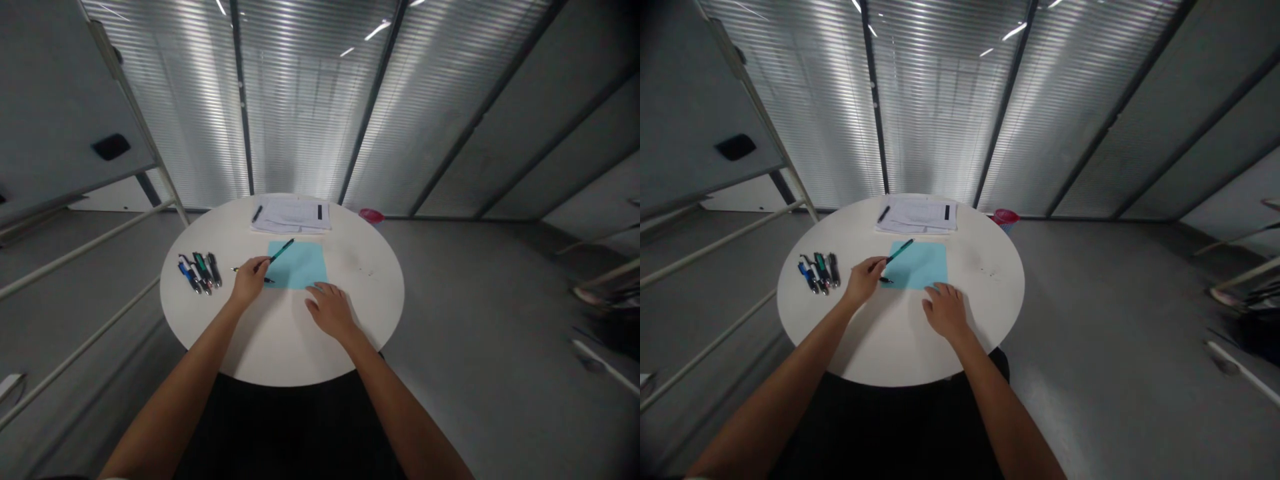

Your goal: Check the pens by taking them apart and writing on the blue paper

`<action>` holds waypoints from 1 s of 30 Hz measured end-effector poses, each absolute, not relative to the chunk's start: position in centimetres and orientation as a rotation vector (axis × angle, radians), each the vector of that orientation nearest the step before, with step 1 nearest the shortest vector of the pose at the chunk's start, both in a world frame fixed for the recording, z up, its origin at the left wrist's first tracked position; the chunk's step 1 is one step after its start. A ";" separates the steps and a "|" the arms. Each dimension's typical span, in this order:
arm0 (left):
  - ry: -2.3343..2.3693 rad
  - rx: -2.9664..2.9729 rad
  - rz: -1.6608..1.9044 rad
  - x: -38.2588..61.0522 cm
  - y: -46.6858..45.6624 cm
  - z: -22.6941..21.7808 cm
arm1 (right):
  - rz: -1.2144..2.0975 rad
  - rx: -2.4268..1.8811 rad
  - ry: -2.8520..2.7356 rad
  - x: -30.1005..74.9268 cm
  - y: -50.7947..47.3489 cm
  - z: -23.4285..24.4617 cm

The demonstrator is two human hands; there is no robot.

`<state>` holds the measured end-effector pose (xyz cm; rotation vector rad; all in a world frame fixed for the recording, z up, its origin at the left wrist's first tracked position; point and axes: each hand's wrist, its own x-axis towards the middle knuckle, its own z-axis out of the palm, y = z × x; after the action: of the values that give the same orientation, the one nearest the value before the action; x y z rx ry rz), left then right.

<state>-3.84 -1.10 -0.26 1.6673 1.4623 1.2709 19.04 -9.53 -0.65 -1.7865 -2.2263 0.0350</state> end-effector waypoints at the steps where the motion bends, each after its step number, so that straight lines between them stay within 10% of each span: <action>1: 1.381 1.599 1.267 -3.7 -0.9 -0.2 | 0.034 -1.790 -2.218 19.6 -9.5 -0.7; 30: 1.456 2.013 1.007 -6.3 4.1 -3.1 | -0.019 -1.787 -2.146 20.6 -8.8 -1.7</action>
<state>-6.31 4.12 -3.11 2.0132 1.4564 1.0075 20.64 -8.78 -1.72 -1.7869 -2.1463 -0.0194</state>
